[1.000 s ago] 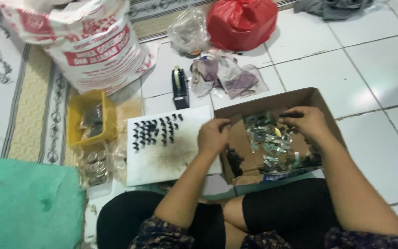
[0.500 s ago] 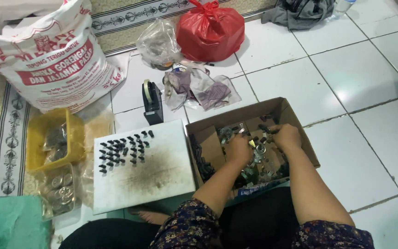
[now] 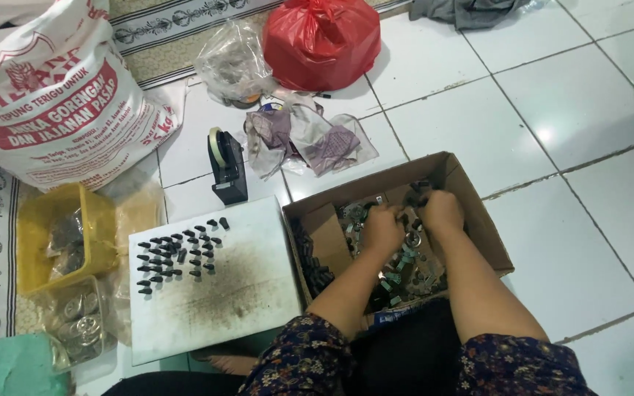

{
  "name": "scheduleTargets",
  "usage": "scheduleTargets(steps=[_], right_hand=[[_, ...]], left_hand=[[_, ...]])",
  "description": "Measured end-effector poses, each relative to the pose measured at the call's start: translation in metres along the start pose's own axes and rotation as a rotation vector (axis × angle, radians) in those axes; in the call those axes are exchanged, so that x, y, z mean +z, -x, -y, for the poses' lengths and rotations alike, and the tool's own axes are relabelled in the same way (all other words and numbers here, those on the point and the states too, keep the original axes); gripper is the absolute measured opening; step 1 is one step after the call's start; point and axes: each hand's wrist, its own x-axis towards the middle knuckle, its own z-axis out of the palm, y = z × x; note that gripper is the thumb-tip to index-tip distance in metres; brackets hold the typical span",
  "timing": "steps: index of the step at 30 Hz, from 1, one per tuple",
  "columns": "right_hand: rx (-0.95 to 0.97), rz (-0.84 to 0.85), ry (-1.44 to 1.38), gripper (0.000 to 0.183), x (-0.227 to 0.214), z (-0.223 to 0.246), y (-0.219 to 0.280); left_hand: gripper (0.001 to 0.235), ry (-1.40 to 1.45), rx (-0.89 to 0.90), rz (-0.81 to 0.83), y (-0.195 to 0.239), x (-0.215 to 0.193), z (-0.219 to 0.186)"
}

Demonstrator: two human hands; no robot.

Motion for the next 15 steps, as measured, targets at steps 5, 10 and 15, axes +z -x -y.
scheduleTargets(steps=[5,10,15], right_hand=[[-0.016,-0.009,-0.351,0.022,-0.052,0.040,0.033],[0.047,0.214,-0.971,0.032,-0.060,0.055,0.059],[-0.123,0.309,-1.117,0.032,-0.061,0.060,0.067]], left_hand=[[0.038,0.248,-0.062,-0.008,-0.007,-0.027,0.008],[0.046,0.407,-0.059,-0.093,0.011,-0.054,-0.010],[0.042,0.647,-0.215,-0.181,0.044,-0.083,-0.030]])
